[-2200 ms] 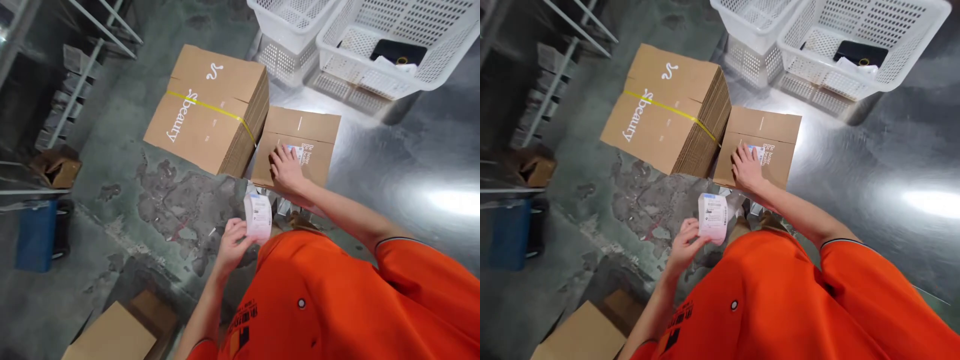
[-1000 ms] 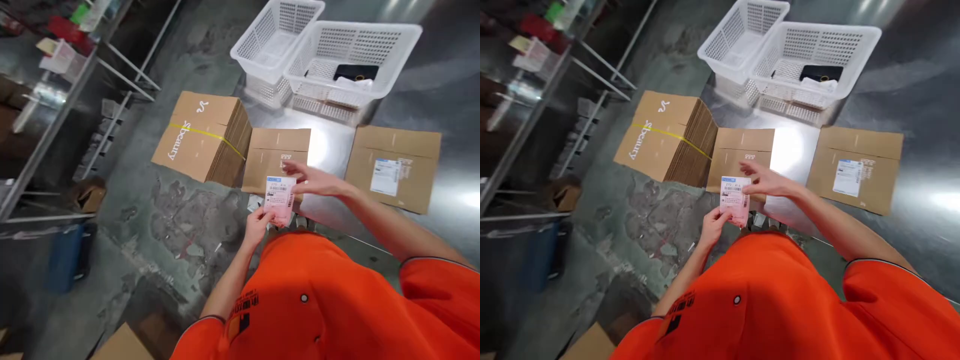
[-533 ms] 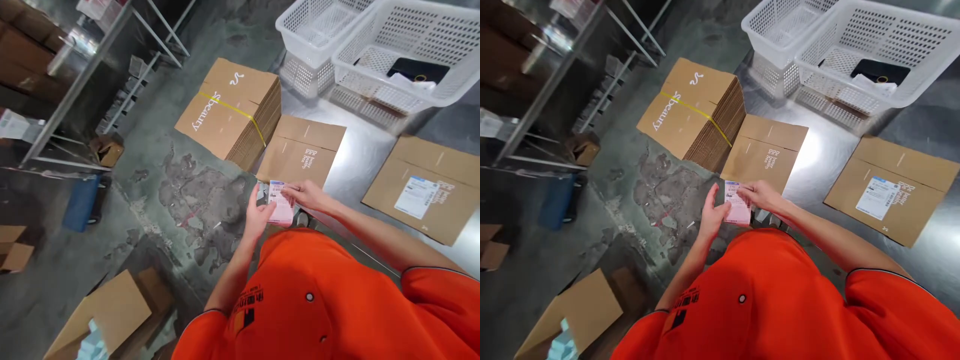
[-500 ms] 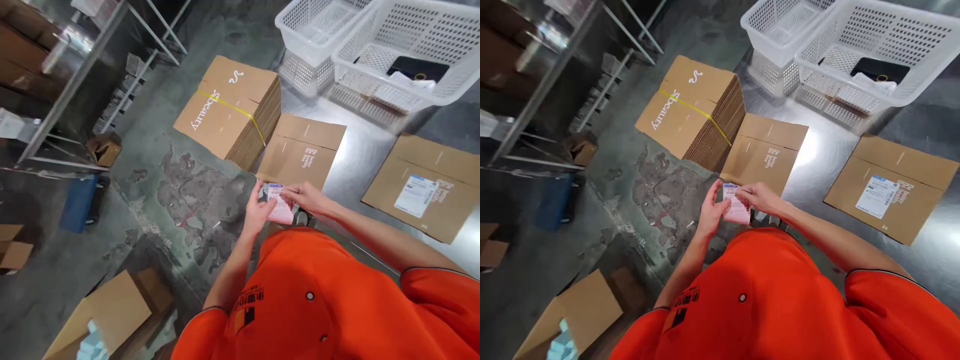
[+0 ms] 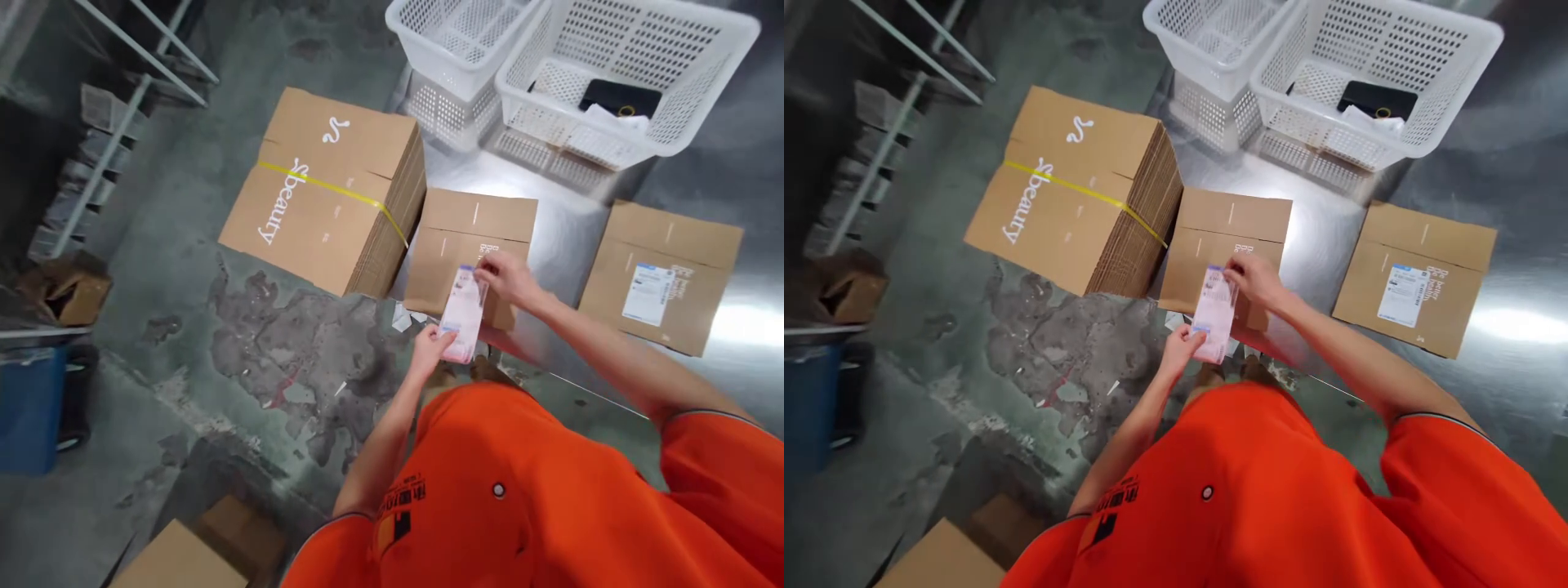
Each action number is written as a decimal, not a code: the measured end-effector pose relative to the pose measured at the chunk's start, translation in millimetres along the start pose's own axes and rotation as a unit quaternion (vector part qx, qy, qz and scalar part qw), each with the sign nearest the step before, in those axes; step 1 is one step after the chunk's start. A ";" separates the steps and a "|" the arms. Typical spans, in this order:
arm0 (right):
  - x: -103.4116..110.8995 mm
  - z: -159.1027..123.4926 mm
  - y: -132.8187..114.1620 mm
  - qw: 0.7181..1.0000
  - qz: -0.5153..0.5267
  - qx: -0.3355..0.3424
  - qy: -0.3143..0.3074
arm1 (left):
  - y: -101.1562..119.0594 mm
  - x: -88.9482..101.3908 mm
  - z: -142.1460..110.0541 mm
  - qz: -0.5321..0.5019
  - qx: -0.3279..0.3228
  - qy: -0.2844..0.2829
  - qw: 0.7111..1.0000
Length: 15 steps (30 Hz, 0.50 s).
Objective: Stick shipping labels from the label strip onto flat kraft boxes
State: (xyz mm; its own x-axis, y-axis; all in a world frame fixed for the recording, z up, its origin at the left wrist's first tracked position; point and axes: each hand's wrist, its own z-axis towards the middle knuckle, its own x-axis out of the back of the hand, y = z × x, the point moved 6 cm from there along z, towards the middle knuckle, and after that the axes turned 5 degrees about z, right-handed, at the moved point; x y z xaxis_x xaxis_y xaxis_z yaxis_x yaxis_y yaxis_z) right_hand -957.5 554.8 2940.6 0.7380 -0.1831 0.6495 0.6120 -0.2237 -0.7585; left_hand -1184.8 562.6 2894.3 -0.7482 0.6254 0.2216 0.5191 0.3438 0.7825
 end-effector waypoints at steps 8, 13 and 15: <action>-9.6 49.3 20.0 0.970 -0.239 -0.030 0.042 | -78.6 50.3 -35.8 0.041 0.093 -0.034 0.994; -58.6 49.2 -6.6 0.976 -0.204 0.014 0.077 | -39.1 98.8 -18.7 0.098 0.040 0.081 0.991; -79.2 40.9 -16.0 0.974 -0.208 0.027 0.087 | -7.1 99.3 6.6 0.128 -0.033 0.101 0.986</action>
State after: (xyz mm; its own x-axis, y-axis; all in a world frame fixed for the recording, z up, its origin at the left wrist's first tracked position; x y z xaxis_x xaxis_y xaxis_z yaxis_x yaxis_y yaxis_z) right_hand -1014.1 612.1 2899.1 0.3670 -0.2490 0.8963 0.8649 -0.2633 -0.4273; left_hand -1260.0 626.8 2906.8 -0.6664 0.5319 0.5225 0.6786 0.1422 0.7206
